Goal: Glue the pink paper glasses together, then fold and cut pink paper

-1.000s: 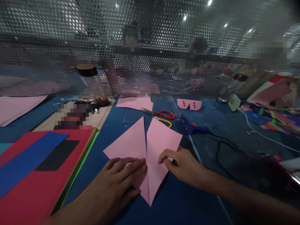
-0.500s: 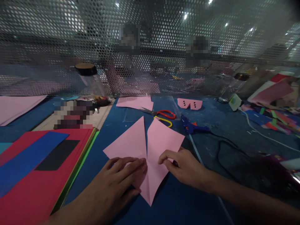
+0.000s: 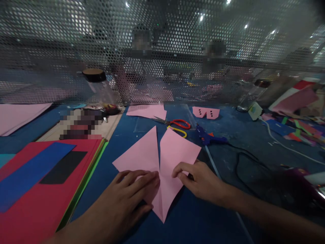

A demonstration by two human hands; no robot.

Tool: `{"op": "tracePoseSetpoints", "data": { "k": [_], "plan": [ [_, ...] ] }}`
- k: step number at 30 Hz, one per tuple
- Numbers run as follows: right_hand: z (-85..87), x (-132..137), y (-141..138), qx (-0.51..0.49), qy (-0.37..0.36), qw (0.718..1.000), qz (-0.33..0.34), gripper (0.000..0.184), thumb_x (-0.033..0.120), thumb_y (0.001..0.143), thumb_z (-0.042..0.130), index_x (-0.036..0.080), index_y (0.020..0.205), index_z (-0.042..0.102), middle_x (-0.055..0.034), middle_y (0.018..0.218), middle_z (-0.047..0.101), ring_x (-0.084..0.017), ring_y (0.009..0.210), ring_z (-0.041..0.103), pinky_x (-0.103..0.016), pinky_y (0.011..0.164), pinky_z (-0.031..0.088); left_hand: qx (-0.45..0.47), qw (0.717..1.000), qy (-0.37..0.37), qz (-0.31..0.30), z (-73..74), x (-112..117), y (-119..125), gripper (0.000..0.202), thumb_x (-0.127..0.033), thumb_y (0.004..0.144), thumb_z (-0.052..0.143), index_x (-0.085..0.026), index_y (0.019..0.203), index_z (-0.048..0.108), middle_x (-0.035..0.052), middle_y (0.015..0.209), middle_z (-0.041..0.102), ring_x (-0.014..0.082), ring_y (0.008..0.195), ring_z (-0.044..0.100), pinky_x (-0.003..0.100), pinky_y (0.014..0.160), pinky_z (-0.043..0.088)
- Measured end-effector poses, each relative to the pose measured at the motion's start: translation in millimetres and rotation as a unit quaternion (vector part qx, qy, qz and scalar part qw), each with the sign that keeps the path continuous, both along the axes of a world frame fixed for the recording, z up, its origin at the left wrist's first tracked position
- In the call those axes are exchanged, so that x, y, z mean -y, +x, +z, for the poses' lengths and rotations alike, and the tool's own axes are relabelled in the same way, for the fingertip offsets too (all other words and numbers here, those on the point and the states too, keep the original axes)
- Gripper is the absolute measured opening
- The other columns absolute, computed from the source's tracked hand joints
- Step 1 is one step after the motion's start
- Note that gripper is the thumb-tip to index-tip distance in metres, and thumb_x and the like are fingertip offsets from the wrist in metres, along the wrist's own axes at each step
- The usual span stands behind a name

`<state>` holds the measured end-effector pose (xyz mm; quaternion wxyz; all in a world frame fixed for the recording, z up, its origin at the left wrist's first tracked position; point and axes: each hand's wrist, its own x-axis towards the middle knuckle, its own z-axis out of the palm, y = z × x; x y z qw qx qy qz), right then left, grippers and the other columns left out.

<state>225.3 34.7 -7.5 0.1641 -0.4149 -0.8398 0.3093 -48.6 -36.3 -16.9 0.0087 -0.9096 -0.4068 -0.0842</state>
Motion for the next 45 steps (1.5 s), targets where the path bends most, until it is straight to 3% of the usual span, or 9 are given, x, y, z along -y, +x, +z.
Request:
{"op": "tracePoseSetpoints", "data": {
  "k": [9,18,26,31,37,41,45],
  "plan": [
    [1.8,0,1,0.007,-0.006,1.0,0.003,0.03,0.012,0.09,0.051,0.028,0.1,0.075,0.0034,0.069,0.066,-0.012,0.058,0.054,-0.026,0.063,0.038,0.012,1.0,-0.003,0.004,-1.6,1,0,0.053,-0.036,0.099,0.06,-0.028,0.15,0.046,0.001,0.146,0.059,0.0234,0.124,0.056,0.038,0.101,0.043],
    [0.4,0,1,-0.009,-0.009,1.0,-0.014,0.027,0.015,0.092,0.052,0.027,0.101,0.074,0.0023,0.08,0.07,-0.013,0.065,0.058,-0.026,0.067,0.041,0.002,1.0,0.01,-0.003,-2.4,1,0,0.053,-0.038,0.1,0.058,-0.028,0.15,0.046,0.0007,0.147,0.059,0.0234,0.124,0.056,0.038,0.1,0.042],
    [-0.2,0,-1,-0.025,-0.007,1.0,-0.015,0.023,0.018,0.094,0.055,0.028,0.102,0.073,0.0026,0.087,0.072,-0.014,0.072,0.063,-0.027,0.074,0.043,-0.009,0.999,0.033,-0.023,-2.4,2,2,0.05,-0.025,0.101,0.053,-0.026,0.151,0.045,0.0017,0.149,0.057,0.0238,0.126,0.053,0.038,0.1,0.041],
    [0.7,0,-1,-0.014,-0.015,1.0,-0.018,0.022,0.017,0.093,0.056,0.028,0.101,0.074,0.0013,0.087,0.072,-0.014,0.069,0.061,-0.026,0.069,0.043,-0.011,0.999,0.026,-0.034,-3.5,2,2,0.045,-0.022,0.1,0.053,-0.026,0.145,0.052,0.001,0.149,0.056,0.0251,0.128,0.052,0.04,0.102,0.04],
    [4.5,-2,-1,-0.053,-0.102,0.993,-0.034,0.021,0.019,0.095,0.055,0.026,0.103,0.072,0.006,0.058,0.062,-0.011,0.052,0.055,-0.022,0.055,0.039,0.033,0.999,-0.013,-0.011,1.4,1,2,0.055,-0.032,0.099,0.059,-0.026,0.151,0.043,0.0024,0.15,0.055,0.0249,0.131,0.049,0.04,0.106,0.042],
    [7.6,-3,0,-0.092,-0.147,0.983,-0.061,0.018,0.021,0.096,0.056,0.025,0.105,0.071,0.0055,0.058,0.063,-0.01,0.051,0.054,-0.02,0.05,0.037,0.067,0.997,0.0,-0.026,5.9,0,1,0.051,-0.032,0.097,0.063,-0.023,0.145,0.048,0.0056,0.145,0.059,0.025,0.129,0.05,0.038,0.106,0.042],
    [6.0,-1,1,-0.132,-0.163,0.976,-0.05,0.017,0.024,0.097,0.056,0.024,0.106,0.07,0.0029,0.066,0.067,-0.011,0.056,0.059,-0.021,0.051,0.038,0.102,0.994,0.033,-0.032,8.3,2,0,0.033,-0.021,0.099,0.06,-0.021,0.131,0.058,0.0071,0.129,0.067,0.024,0.119,0.055,0.037,0.101,0.043]
  ]
}}
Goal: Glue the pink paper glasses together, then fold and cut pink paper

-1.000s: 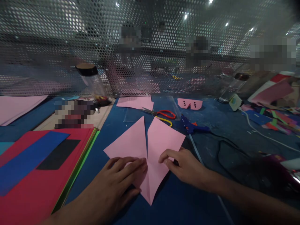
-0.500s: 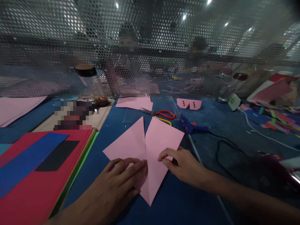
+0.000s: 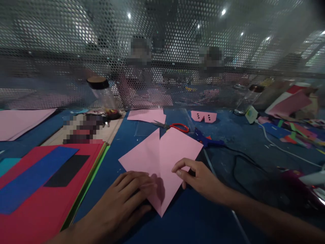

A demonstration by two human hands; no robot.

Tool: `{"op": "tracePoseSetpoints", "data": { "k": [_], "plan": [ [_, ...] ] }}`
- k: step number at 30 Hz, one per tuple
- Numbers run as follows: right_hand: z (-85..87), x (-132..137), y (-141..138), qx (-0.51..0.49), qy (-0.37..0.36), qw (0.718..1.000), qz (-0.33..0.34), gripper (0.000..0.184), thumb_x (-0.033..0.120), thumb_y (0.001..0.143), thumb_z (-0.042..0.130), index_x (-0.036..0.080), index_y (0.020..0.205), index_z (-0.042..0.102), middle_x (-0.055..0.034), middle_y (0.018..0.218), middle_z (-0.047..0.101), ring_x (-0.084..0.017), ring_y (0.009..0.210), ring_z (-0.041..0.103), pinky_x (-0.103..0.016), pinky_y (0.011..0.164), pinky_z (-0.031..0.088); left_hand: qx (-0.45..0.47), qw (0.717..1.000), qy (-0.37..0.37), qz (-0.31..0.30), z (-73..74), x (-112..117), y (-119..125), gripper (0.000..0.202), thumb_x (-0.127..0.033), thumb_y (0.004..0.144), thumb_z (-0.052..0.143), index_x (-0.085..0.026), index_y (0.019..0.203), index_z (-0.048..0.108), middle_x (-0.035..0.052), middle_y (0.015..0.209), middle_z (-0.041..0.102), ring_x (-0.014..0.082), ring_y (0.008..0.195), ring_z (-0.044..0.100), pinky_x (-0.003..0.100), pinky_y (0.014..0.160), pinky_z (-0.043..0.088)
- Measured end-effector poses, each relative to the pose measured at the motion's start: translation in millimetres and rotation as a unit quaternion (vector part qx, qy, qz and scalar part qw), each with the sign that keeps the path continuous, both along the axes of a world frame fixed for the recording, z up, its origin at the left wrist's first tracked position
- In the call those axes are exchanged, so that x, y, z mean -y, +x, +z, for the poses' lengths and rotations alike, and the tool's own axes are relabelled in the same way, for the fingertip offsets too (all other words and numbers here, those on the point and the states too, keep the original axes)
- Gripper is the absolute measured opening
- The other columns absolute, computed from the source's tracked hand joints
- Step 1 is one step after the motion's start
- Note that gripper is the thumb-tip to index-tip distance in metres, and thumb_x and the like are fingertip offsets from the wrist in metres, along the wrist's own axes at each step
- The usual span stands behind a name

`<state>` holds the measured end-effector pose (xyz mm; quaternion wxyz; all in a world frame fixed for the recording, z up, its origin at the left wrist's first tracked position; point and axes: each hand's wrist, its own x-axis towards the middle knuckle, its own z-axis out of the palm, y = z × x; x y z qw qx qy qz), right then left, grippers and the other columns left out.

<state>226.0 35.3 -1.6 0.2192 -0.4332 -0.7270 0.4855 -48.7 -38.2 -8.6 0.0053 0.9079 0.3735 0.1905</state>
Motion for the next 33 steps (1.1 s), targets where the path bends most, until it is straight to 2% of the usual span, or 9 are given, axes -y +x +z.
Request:
{"op": "tracePoseSetpoints", "data": {
  "k": [6,12,15,18,23,26,29,31,33],
  "plan": [
    [-0.3,3,0,-0.064,-0.003,0.998,0.023,0.015,0.025,0.098,0.057,0.023,0.104,0.069,-0.0013,0.099,0.072,-0.012,0.066,0.067,-0.025,0.065,0.049,0.049,0.997,0.056,-0.002,0.4,5,-2,0.021,-0.01,0.099,0.052,-0.021,0.107,0.067,0.0017,0.083,0.071,0.018,0.074,0.061,0.032,0.07,0.045],
    [13.3,2,1,-0.08,0.048,0.995,0.032,0.013,0.024,0.096,0.061,0.024,0.101,0.072,-0.0005,0.102,0.073,-0.018,0.096,0.066,-0.027,0.081,0.047,0.191,0.971,-0.082,0.115,1.4,11,-4,0.023,-0.032,0.096,0.062,-0.03,0.116,0.072,0.0013,0.094,0.08,0.0178,0.077,0.073,0.023,0.068,0.056],
    [17.5,1,2,-0.098,0.054,0.994,0.018,0.012,0.024,0.095,0.062,0.024,0.1,0.073,-0.0005,0.101,0.073,-0.017,0.096,0.065,-0.028,0.083,0.045,0.267,0.909,-0.267,0.178,7.6,14,1,0.032,-0.045,0.095,0.06,-0.034,0.122,0.073,0.0007,0.089,0.08,0.02,0.076,0.075,0.023,0.067,0.059],
    [18.5,-1,3,-0.123,0.053,0.991,0.007,0.011,0.026,0.094,0.064,0.023,0.098,0.074,-0.0007,0.099,0.073,-0.017,0.093,0.064,-0.028,0.082,0.045,0.371,0.819,-0.407,0.164,14.6,13,7,0.042,-0.052,0.093,0.06,-0.034,0.13,0.068,0.0009,0.083,0.077,0.0201,0.073,0.073,0.031,0.078,0.061],
    [16.9,-3,5,-0.163,0.026,0.986,0.017,0.012,0.031,0.093,0.066,0.023,0.097,0.074,-0.001,0.098,0.073,-0.016,0.089,0.064,-0.026,0.079,0.046,0.48,0.731,-0.447,0.185,20.7,6,6,0.044,-0.047,0.08,0.077,-0.032,0.121,0.073,0.0052,0.127,0.072,0.0264,0.102,0.07,0.032,0.085,0.058],
    [16.7,-1,5,-0.156,0.008,0.986,0.055,0.013,0.033,0.092,0.068,0.023,0.094,0.075,-0.0013,0.094,0.073,-0.016,0.086,0.065,-0.026,0.077,0.047,0.469,0.739,-0.436,0.21,19.7,2,3,0.037,-0.047,0.08,0.077,-0.03,0.112,0.078,0.0052,0.127,0.072,0.0295,0.118,0.063,0.033,0.093,0.054],
    [22.1,-1,7,-0.12,0.014,0.989,0.084,0.021,0.038,0.091,0.07,0.025,0.107,0.074,-0.0032,0.104,0.073,-0.018,0.089,0.067,-0.029,0.078,0.05,0.417,0.765,-0.437,0.225,18.2,0,1,0.037,-0.053,0.08,0.074,-0.028,0.105,0.081,0.0066,0.113,0.077,0.028,0.097,0.069,0.032,0.081,0.056],
    [29.9,-4,11,-0.103,0.036,0.992,0.056,0.04,0.043,0.094,0.066,0.029,0.131,0.062,-0.0035,0.11,0.071,-0.017,0.079,0.068,-0.03,0.073,0.052,0.403,0.782,-0.407,0.244,20.2,0,1,0.036,-0.054,0.079,0.074,-0.029,0.104,0.082,0.0054,0.105,0.079,0.0252,0.086,0.069,0.031,0.075,0.056],
    [40.0,-15,16,-0.097,0.068,0.993,-0.011,0.049,0.047,0.1,0.054,0.029,0.145,0.048,0.0006,0.084,0.07,-0.016,0.061,0.065,-0.029,0.063,0.052,0.404,0.798,-0.362,0.264,25.7,0,0,0.033,-0.053,0.079,0.074,-0.032,0.104,0.081,0.0035,0.106,0.079,0.0249,0.089,0.07,0.03,0.079,0.056]
  ]
}}
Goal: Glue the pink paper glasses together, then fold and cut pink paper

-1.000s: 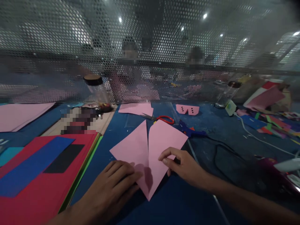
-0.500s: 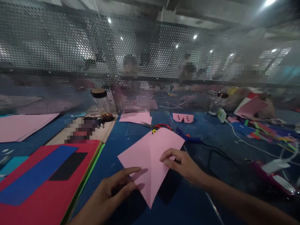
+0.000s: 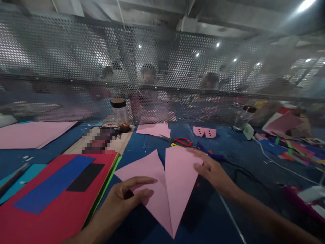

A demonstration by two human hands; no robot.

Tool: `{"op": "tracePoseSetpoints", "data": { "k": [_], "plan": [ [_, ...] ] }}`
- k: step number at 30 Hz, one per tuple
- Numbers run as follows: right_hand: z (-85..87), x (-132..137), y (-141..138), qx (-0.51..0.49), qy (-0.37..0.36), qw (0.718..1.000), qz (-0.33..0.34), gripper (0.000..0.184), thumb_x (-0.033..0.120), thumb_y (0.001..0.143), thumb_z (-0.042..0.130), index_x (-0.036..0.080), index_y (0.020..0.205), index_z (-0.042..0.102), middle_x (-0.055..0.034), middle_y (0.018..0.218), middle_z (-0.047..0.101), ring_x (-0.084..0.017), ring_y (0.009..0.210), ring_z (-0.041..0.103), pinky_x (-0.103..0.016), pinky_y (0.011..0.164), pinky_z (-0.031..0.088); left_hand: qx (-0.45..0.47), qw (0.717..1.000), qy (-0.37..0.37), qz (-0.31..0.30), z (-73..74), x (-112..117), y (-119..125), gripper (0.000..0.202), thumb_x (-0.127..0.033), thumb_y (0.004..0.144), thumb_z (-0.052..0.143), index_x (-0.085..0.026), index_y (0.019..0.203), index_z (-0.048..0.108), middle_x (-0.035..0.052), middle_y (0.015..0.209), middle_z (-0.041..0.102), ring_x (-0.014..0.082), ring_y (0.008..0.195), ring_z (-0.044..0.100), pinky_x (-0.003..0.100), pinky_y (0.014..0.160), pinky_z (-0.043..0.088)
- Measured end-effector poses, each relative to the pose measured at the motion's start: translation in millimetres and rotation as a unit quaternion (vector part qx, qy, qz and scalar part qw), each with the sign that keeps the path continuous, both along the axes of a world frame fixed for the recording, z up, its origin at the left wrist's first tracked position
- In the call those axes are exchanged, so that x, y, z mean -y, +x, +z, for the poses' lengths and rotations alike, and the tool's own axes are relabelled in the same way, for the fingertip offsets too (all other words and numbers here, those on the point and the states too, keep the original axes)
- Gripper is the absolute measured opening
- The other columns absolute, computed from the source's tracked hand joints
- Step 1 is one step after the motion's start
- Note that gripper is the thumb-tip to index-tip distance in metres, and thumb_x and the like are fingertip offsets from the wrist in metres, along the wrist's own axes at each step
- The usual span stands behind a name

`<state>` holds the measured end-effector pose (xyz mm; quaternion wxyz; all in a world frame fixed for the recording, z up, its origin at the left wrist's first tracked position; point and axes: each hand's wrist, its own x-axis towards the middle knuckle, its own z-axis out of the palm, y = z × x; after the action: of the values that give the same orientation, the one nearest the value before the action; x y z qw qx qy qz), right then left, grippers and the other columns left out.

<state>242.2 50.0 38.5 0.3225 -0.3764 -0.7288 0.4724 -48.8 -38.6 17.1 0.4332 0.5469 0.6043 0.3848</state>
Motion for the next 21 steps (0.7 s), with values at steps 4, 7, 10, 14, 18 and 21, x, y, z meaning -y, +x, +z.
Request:
{"op": "tracePoseSetpoints", "data": {
  "k": [4,7,10,14,18,21],
  "plan": [
    [17.5,-41,8,0.09,0.156,0.974,-0.137,0.043,0.043,0.106,0.038,0.021,0.142,0.047,0.0029,0.068,0.065,-0.017,0.059,0.065,-0.03,0.066,0.053,-0.045,0.997,0.039,0.052,14.3,1,-9,0.035,-0.052,0.08,0.072,-0.034,0.109,0.079,0.0024,0.114,0.077,0.026,0.096,0.071,0.03,0.08,0.057],
    [20.0,-78,5,0.276,0.271,0.917,-0.097,0.034,0.033,0.106,0.036,0.019,0.128,0.058,-0.004,0.09,0.073,-0.018,0.078,0.07,-0.03,0.075,0.054,-0.056,0.994,0.043,0.08,17.5,3,-21,0.041,-0.054,0.079,0.072,-0.033,0.114,0.077,0.0018,0.099,0.079,0.0241,0.078,0.072,0.03,0.071,0.059],
    [11.5,-108,-11,0.346,0.296,0.888,-0.066,0.021,0.025,0.1,0.05,0.02,0.109,0.069,-0.0064,0.107,0.074,-0.021,0.098,0.068,-0.032,0.086,0.052,-0.082,0.991,0.041,0.102,11.8,5,-33,0.042,-0.055,0.076,0.073,-0.033,0.111,0.077,0.0011,0.103,0.079,0.0253,0.081,0.073,0.031,0.071,0.059],
    [-9.2,-134,-38,0.45,0.322,0.832,-0.035,0.023,0.028,0.098,0.062,0.016,0.118,0.066,-0.0101,0.118,0.068,-0.026,0.112,0.063,-0.044,0.097,0.051,-0.109,0.985,0.041,0.13,-0.1,5,-41,0.047,-0.06,0.076,0.07,-0.031,0.112,0.077,0.003,0.114,0.077,0.0295,0.094,0.072,0.032,0.074,0.057],
    [-22.3,-148,-54,0.527,0.318,0.787,-0.018,0.034,0.034,0.099,0.063,0.017,0.128,0.06,-0.0104,0.129,0.062,-0.025,0.107,0.065,-0.046,0.09,0.057,-0.089,0.989,0.014,0.115,-5.4,3,-43,0.054,-0.062,0.075,0.071,-0.029,0.118,0.074,0.0034,0.103,0.079,0.0275,0.085,0.073,0.031,0.071,0.055],
    [-20.7,-153,-57,0.561,0.305,0.77,0.0,0.035,0.034,0.099,0.063,0.017,0.129,0.06,-0.0103,0.128,0.062,-0.025,0.107,0.065,-0.046,0.089,0.057,-0.093,0.986,0.02,0.134,-4.0,2,-42,0.06,-0.064,0.075,0.071,-0.028,0.122,0.071,0.0025,0.085,0.078,0.0278,0.079,0.072,0.032,0.071,0.053]
  ]
}}
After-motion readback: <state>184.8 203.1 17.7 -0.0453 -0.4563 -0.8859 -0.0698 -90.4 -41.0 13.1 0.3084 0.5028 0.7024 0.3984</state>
